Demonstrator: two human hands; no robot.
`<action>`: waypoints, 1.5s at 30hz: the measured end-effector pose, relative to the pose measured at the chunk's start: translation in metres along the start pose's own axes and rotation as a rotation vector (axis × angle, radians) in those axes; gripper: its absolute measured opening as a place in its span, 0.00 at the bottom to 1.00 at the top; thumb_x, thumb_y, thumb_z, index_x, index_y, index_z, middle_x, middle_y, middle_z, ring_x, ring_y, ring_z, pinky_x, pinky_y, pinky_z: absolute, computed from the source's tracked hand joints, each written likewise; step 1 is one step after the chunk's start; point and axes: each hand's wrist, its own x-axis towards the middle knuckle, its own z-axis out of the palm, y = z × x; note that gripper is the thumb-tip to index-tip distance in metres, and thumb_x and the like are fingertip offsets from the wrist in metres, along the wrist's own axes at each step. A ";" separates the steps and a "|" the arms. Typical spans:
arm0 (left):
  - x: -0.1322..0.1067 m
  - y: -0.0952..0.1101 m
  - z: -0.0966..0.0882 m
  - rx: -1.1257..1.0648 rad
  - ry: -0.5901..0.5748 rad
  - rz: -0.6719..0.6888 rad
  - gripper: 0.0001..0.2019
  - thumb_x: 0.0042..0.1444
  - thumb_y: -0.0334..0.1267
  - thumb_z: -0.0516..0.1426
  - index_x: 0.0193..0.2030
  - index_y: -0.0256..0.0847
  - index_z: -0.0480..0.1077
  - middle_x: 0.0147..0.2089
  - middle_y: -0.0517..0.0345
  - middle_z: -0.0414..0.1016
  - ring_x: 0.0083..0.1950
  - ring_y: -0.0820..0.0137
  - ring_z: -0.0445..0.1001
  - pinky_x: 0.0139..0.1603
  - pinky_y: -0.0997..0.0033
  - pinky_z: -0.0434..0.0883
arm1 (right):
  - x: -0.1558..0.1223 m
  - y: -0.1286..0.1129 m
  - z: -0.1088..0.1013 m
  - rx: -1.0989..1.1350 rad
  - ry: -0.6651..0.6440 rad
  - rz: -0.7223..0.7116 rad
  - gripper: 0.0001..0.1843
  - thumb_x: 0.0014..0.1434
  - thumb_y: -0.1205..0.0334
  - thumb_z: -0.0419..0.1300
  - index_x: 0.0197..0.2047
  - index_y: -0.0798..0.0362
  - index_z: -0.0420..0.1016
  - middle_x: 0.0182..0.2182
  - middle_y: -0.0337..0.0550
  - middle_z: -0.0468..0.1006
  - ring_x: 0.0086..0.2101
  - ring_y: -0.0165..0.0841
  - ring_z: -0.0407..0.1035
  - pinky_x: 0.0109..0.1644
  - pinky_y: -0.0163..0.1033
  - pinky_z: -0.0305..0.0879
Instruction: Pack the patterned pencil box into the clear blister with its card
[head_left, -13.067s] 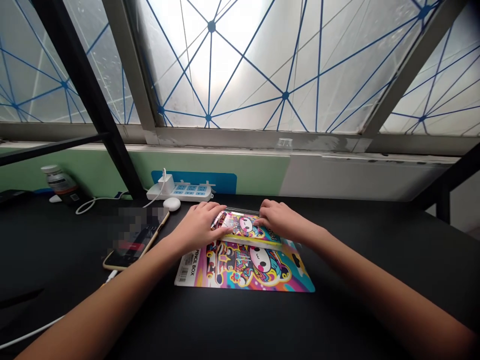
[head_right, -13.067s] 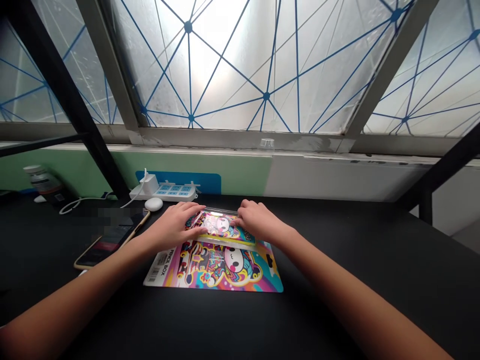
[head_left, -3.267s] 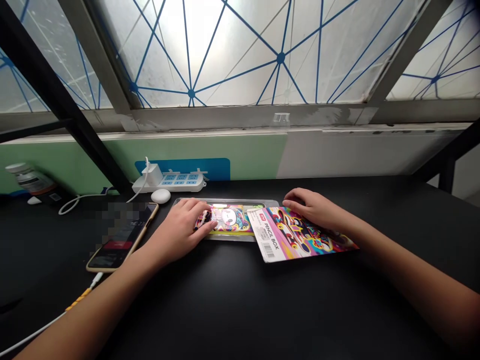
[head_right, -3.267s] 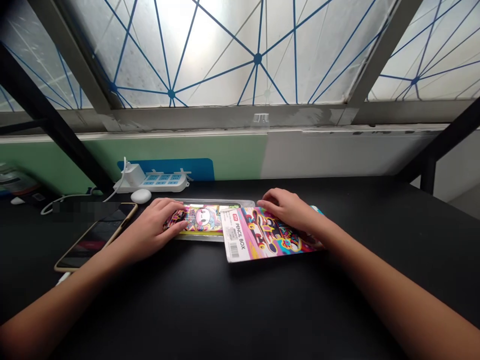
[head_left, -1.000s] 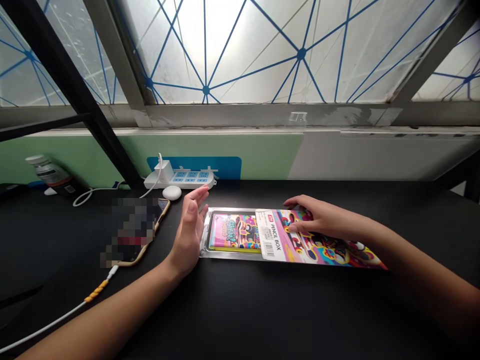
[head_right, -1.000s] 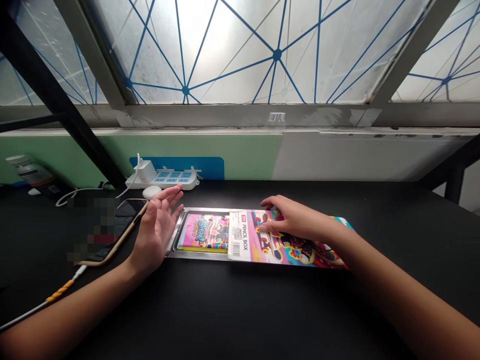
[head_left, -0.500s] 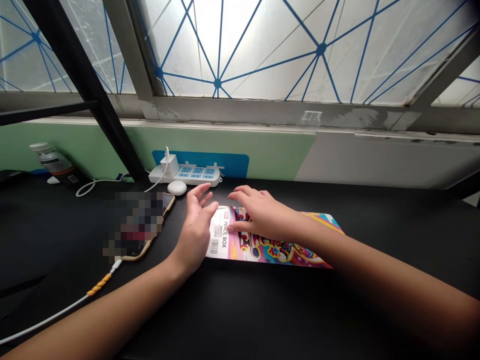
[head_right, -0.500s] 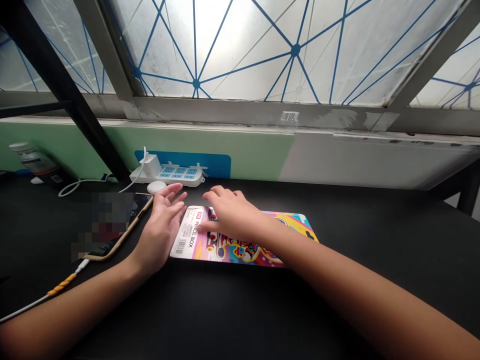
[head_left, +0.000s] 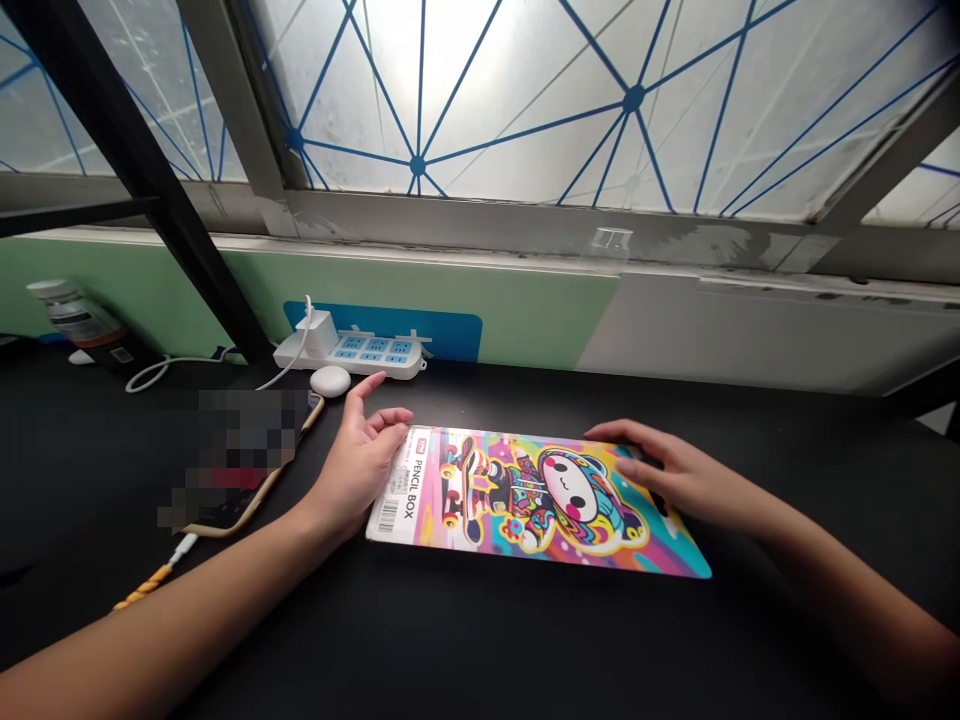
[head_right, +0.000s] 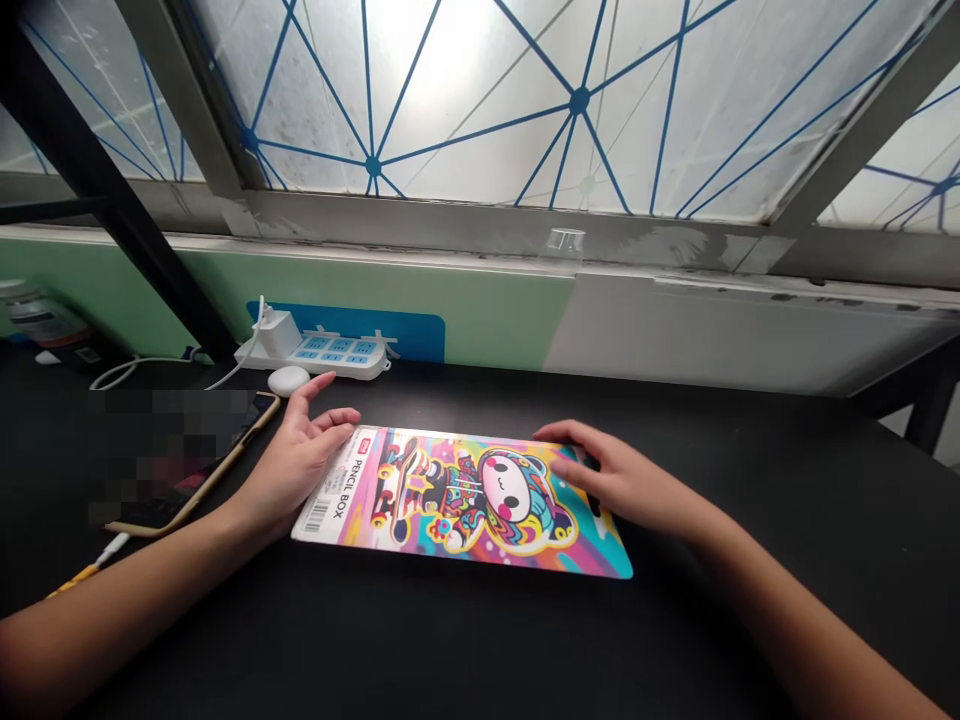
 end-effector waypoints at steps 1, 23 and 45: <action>0.000 0.000 0.000 0.002 0.001 0.004 0.41 0.54 0.34 0.65 0.71 0.59 0.52 0.43 0.61 0.72 0.29 0.72 0.77 0.28 0.70 0.77 | 0.000 -0.004 0.002 0.016 -0.045 0.008 0.28 0.62 0.39 0.62 0.58 0.45 0.72 0.55 0.49 0.79 0.52 0.51 0.75 0.52 0.50 0.76; 0.002 -0.005 -0.009 0.007 -0.074 0.042 0.24 0.68 0.59 0.51 0.51 0.41 0.74 0.43 0.54 0.81 0.44 0.62 0.80 0.45 0.64 0.77 | -0.012 -0.014 0.015 -0.119 0.531 -0.187 0.24 0.49 0.39 0.73 0.39 0.42 0.71 0.37 0.43 0.78 0.35 0.46 0.72 0.35 0.50 0.71; 0.010 0.025 -0.035 0.865 -0.589 0.355 0.36 0.56 0.48 0.68 0.70 0.51 0.64 0.74 0.47 0.60 0.73 0.50 0.62 0.70 0.53 0.65 | -0.018 -0.034 0.032 -0.343 0.034 -0.295 0.21 0.58 0.47 0.68 0.32 0.47 0.61 0.39 0.42 0.70 0.38 0.38 0.66 0.40 0.41 0.65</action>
